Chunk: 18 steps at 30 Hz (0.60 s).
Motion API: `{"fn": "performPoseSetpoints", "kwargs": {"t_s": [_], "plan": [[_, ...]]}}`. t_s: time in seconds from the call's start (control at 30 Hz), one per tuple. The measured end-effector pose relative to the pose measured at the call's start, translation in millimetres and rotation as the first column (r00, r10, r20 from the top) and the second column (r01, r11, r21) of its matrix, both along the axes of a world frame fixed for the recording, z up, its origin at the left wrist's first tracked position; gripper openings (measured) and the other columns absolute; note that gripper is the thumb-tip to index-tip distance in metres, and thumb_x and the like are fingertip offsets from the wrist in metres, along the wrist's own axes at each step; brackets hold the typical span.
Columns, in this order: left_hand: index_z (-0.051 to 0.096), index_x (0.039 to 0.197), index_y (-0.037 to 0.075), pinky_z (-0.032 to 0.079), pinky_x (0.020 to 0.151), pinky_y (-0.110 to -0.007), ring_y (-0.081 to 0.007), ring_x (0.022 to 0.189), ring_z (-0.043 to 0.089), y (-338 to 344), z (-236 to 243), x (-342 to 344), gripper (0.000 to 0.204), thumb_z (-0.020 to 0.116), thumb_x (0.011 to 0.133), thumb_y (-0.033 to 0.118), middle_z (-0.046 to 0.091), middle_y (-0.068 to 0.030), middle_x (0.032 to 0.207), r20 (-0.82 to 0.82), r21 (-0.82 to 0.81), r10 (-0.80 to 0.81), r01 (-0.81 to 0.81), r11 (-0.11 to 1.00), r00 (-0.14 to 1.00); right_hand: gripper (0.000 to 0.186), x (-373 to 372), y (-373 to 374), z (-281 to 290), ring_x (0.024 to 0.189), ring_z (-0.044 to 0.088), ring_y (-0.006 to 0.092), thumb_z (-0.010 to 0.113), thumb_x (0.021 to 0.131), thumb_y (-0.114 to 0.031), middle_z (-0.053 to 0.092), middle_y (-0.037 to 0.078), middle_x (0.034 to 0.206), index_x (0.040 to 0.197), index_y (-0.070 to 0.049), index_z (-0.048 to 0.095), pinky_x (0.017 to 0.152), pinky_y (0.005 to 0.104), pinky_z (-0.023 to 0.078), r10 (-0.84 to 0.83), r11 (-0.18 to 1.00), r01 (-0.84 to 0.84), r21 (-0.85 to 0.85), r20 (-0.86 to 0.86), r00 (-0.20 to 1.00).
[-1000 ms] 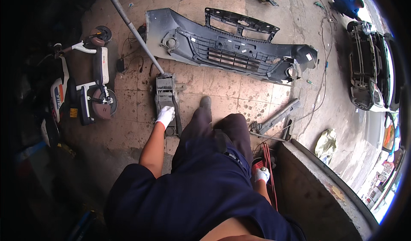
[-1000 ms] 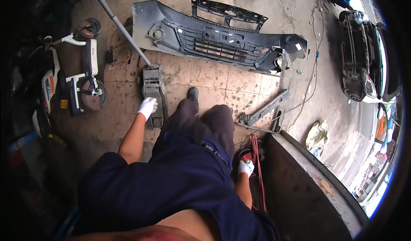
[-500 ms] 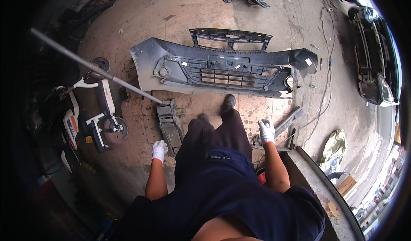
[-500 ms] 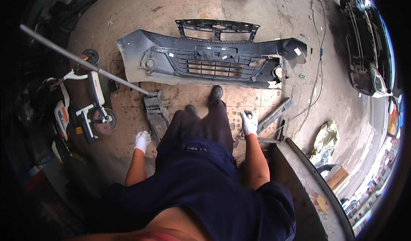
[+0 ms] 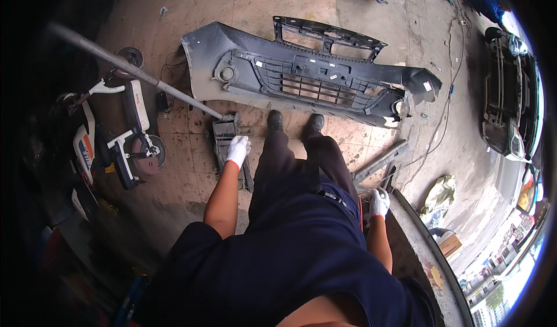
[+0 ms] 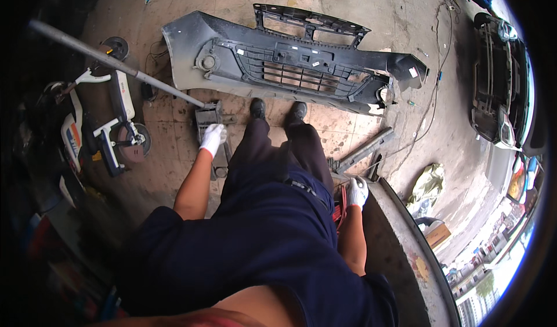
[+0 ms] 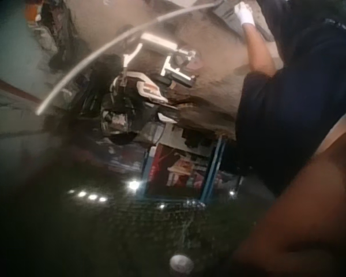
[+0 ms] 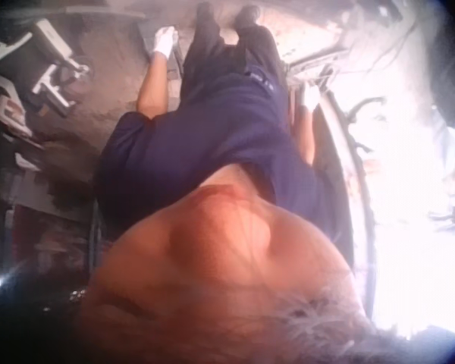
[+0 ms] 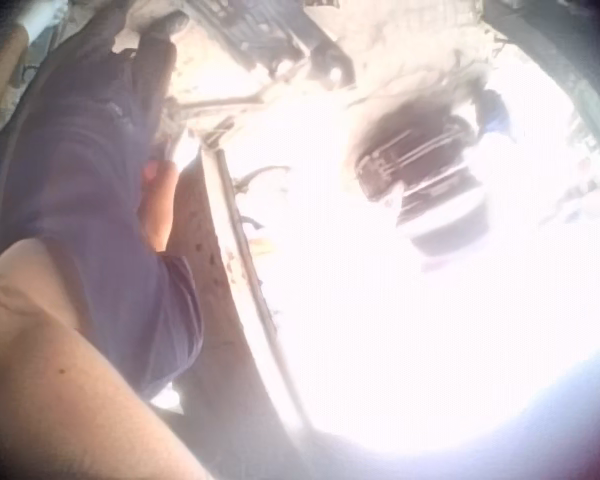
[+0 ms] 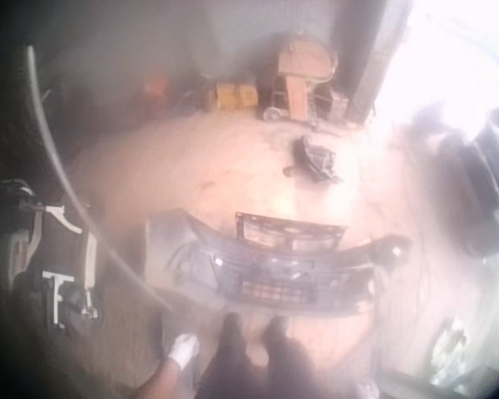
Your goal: The person uses a screwdriver to pry and remove a grille insert from a detached car bumper, then places the removed part on the floor. The person later picks up the grille and aligns it with the bumper, preparing to reattach it.
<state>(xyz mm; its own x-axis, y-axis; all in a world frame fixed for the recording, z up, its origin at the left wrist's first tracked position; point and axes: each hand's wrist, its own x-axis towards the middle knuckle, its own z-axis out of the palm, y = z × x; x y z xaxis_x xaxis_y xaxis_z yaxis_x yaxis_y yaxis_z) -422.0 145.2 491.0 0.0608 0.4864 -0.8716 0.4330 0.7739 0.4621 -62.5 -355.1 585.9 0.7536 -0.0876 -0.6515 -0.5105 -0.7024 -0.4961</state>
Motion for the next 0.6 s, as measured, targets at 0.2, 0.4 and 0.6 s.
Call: {"fn": "performPoseSetpoints", "kwargs": {"t_s": [0.2,0.4,0.6], "plan": [[0.065,0.111,0.011,0.057,0.071,-0.034,-0.0156,0.077,0.068,52.9,-13.2,25.3,0.021,0.066,0.105,0.031,0.073,-0.0036,0.095,0.096,0.0,0.035,-0.035,0.999,0.995,0.027,-58.1,-10.7,41.3,0.068,0.063,0.0143,0.073,0.09,-0.007,0.067,0.006,0.085,0.114,0.001,0.067,0.065,0.0286,0.053,-0.206,0.962,0.223,-0.157,0.118,0.971],[0.065,0.11,0.013,0.056,0.062,-0.036,-0.0162,0.07,0.066,48.3,-37.0,-20.9,0.019,0.066,0.104,0.03,0.07,-0.0035,0.091,0.049,-0.103,-0.005,0.01,0.995,0.999,0.026,-54.8,11.5,40.0,0.08,0.067,0.0166,0.077,0.089,-0.013,0.072,0.008,0.094,0.111,-0.001,0.069,0.077,0.032,0.057,-0.04,0.962,0.08,-0.261,0.157,0.987],[0.065,0.11,0.013,0.057,0.067,-0.037,-0.018,0.071,0.066,31.2,-23.1,-63.3,0.017,0.063,0.105,0.029,0.07,-0.0039,0.09,-0.14,-0.099,0.053,-0.067,0.993,0.989,0.03,-27.7,47.0,23.7,0.087,0.069,0.0188,0.078,0.089,-0.014,0.073,0.01,0.1,0.114,0.001,0.069,0.082,0.0328,0.057,0.13,0.98,-0.091,-0.176,0.22,0.967]]}}
